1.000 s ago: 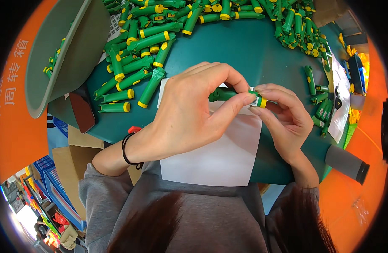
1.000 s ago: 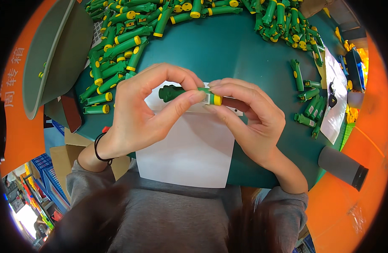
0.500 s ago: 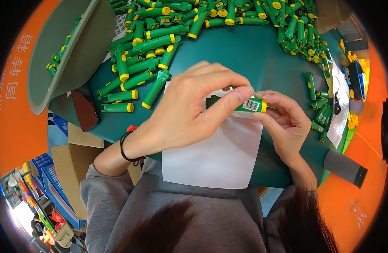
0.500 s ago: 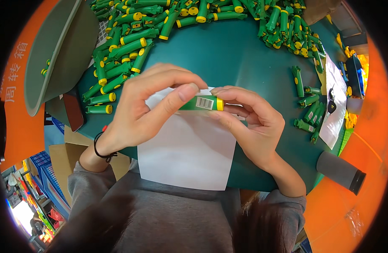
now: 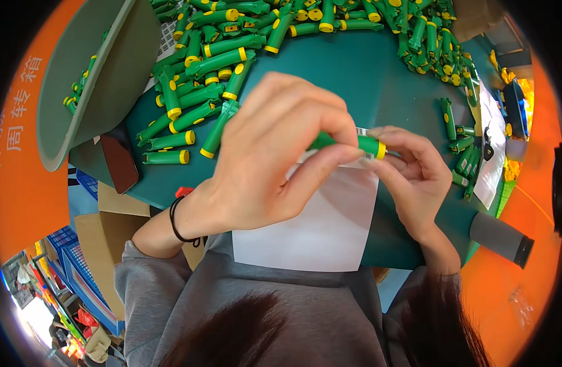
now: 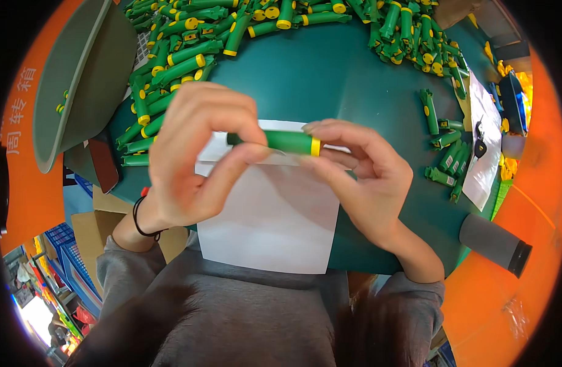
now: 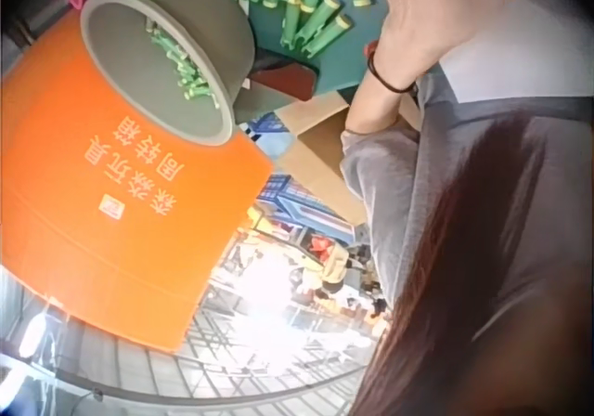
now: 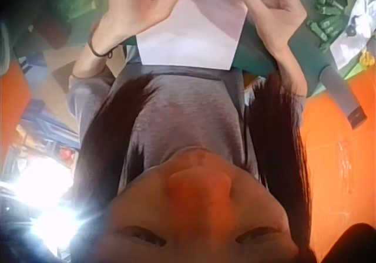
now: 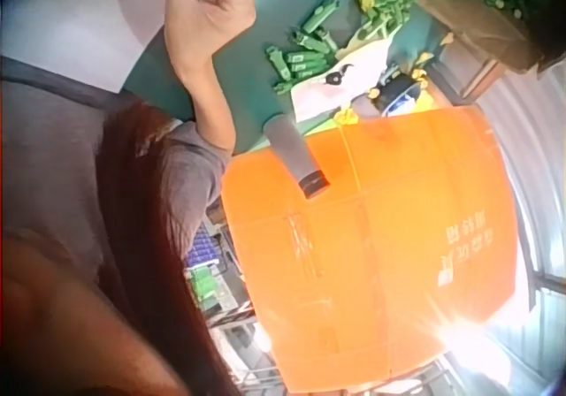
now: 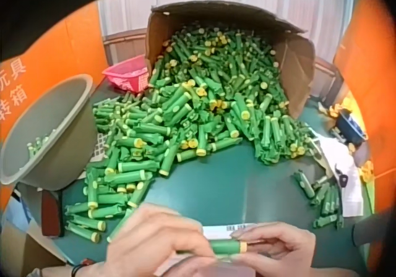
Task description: Applying labels to small cylindrical toy components at a factory workbench.
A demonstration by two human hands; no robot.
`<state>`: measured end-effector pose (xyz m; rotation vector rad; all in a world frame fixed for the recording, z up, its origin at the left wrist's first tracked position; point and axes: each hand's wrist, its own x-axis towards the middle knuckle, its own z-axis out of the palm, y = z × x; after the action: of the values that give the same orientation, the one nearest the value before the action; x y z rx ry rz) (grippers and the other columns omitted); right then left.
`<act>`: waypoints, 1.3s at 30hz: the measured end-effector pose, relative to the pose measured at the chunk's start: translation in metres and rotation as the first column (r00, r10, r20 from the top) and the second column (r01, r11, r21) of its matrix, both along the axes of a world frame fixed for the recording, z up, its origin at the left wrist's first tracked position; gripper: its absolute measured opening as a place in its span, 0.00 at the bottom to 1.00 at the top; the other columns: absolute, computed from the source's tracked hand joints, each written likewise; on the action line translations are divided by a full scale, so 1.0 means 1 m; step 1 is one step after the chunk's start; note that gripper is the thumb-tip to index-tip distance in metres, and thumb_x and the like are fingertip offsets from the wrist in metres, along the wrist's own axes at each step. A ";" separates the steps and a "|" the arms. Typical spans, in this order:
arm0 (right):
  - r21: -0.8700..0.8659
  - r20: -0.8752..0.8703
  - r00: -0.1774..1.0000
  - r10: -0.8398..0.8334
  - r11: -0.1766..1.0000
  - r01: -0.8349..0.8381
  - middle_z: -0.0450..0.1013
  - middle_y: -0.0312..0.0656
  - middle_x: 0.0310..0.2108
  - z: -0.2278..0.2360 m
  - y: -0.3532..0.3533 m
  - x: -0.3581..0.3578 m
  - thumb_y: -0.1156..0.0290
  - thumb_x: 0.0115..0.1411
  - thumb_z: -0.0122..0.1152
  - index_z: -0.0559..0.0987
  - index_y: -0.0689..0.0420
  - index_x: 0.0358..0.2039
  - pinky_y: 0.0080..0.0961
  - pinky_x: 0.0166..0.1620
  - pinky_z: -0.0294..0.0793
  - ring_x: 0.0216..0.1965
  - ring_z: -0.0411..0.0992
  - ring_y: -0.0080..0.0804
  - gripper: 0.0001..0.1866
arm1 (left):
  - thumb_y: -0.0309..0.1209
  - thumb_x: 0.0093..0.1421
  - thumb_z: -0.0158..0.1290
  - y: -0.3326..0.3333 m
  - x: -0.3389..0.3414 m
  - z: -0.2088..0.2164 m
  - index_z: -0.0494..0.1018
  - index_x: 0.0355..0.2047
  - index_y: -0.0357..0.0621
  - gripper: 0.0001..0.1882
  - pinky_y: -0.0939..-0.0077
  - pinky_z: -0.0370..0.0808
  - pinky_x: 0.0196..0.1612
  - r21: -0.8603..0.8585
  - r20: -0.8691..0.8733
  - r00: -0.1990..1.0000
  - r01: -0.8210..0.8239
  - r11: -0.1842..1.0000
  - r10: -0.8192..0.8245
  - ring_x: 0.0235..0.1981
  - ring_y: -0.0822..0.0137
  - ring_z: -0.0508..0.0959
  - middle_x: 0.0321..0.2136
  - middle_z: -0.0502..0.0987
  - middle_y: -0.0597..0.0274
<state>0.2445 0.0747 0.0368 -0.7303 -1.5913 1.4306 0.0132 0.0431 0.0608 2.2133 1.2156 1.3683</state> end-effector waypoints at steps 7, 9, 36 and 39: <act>0.059 0.039 0.999 -0.004 0.998 0.002 0.75 0.52 0.51 -0.007 0.004 0.002 0.89 0.57 0.65 0.77 0.68 0.48 0.34 0.57 0.80 0.54 0.76 0.39 0.18 | 0.20 0.60 0.59 0.000 0.011 -0.001 0.76 0.36 0.36 0.04 0.73 0.73 0.49 -0.385 0.263 0.964 0.135 0.913 -0.032 0.42 0.65 0.79 0.38 0.81 0.55; 0.072 0.038 0.999 -0.008 0.997 0.005 0.75 0.52 0.50 -0.007 0.004 0.002 0.89 0.56 0.65 0.77 0.68 0.48 0.34 0.57 0.81 0.53 0.76 0.40 0.18 | 0.20 0.60 0.59 0.000 0.011 -0.001 0.76 0.36 0.35 0.04 0.73 0.74 0.48 -0.402 0.236 0.971 0.125 0.907 -0.029 0.41 0.66 0.79 0.38 0.81 0.56; 0.138 0.034 0.996 0.079 0.987 -0.083 0.75 0.53 0.51 -0.006 0.004 0.003 0.90 0.57 0.63 0.77 0.69 0.48 0.34 0.56 0.81 0.54 0.76 0.40 0.17 | 0.25 0.57 0.65 0.002 0.013 -0.010 0.74 0.37 0.37 0.11 0.79 0.75 0.41 -0.588 0.346 0.938 0.207 0.782 0.011 0.36 0.75 0.80 0.32 0.82 0.62; 0.184 0.084 0.994 0.068 0.979 -0.083 0.75 0.53 0.51 -0.010 0.004 0.007 0.90 0.57 0.64 0.77 0.69 0.48 0.34 0.56 0.81 0.53 0.76 0.40 0.17 | 0.28 0.60 0.64 0.009 0.007 -0.007 0.73 0.40 0.37 0.12 0.82 0.73 0.38 -0.681 0.407 0.913 0.319 0.660 -0.021 0.35 0.78 0.79 0.30 0.82 0.64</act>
<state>0.2516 0.0785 0.0268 -0.6263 -1.8028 1.2973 0.0198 0.0519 0.0533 1.3725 1.1028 0.9033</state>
